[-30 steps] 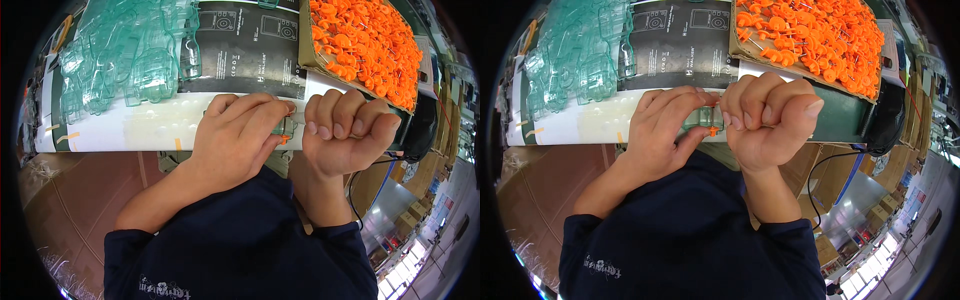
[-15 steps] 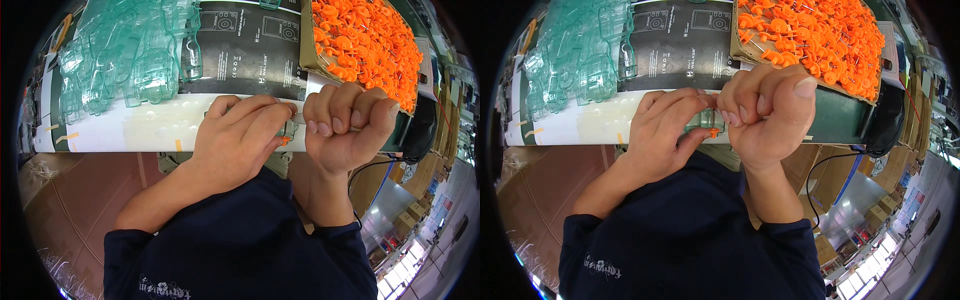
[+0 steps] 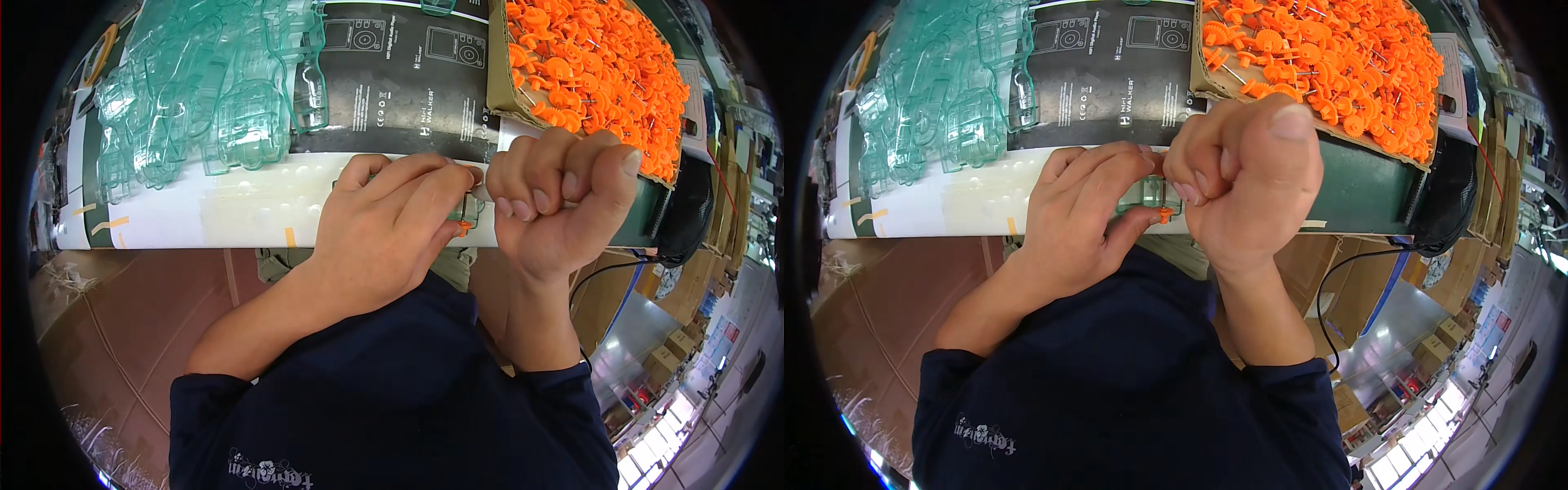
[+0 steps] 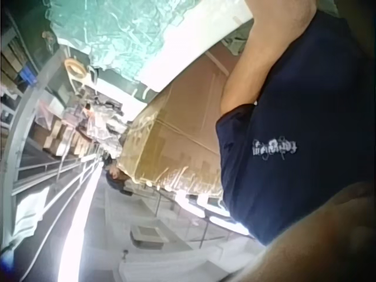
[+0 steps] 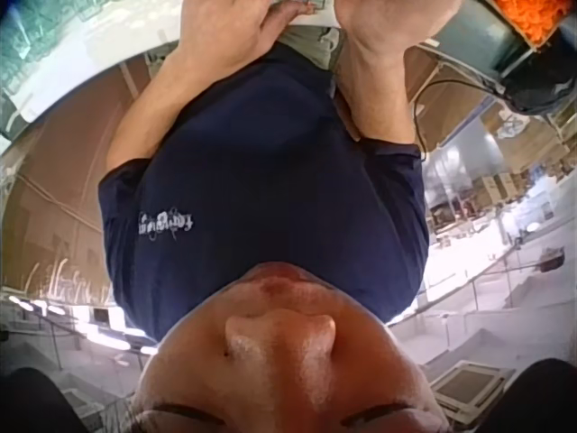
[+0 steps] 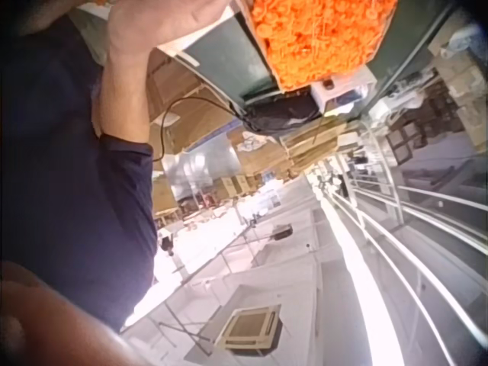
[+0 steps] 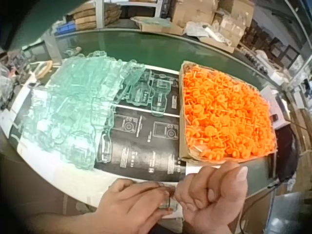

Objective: The person assembles components by applying lubricant to axle assemblies with a dispenser pen, fitting them into plastic housings by hand, and placing the assembled pieces onto the conveyor belt.

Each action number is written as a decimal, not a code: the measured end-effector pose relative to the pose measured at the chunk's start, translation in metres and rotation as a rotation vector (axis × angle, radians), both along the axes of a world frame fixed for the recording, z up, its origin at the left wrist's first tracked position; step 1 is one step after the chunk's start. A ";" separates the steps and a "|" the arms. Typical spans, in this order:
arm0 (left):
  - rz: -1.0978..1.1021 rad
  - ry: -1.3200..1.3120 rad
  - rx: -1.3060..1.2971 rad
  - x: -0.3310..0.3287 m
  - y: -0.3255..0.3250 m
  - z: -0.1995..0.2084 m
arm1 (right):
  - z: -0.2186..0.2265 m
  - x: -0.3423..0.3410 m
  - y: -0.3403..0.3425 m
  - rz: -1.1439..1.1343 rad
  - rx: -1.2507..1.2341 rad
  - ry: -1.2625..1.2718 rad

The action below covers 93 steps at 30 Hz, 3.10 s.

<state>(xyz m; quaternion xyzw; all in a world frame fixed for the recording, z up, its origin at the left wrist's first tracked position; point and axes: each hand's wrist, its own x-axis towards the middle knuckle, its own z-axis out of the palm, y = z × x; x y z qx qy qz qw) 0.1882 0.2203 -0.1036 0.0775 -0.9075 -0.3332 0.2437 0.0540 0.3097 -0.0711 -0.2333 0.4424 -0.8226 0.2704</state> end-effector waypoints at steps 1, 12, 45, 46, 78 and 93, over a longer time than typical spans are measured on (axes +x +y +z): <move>0.002 -0.016 0.012 0.000 0.000 0.001 | 0.000 0.002 -0.001 0.001 0.019 0.010; -0.008 0.008 -0.052 0.000 0.002 -0.002 | 0.004 0.002 0.008 -0.078 -0.046 -0.062; -0.069 0.001 -0.120 0.001 -0.007 0.006 | -0.009 0.008 0.020 -0.045 -0.125 -0.315; -0.083 -0.024 -0.150 0.003 -0.007 0.011 | -0.011 -0.002 0.027 -0.032 -0.158 -0.294; 0.389 -0.608 -0.800 -0.039 -0.116 0.071 | -0.047 -0.021 0.072 0.203 -0.258 -0.345; 0.201 -0.256 -0.356 -0.016 -0.044 0.020 | 0.033 -0.047 0.049 -0.286 0.776 0.639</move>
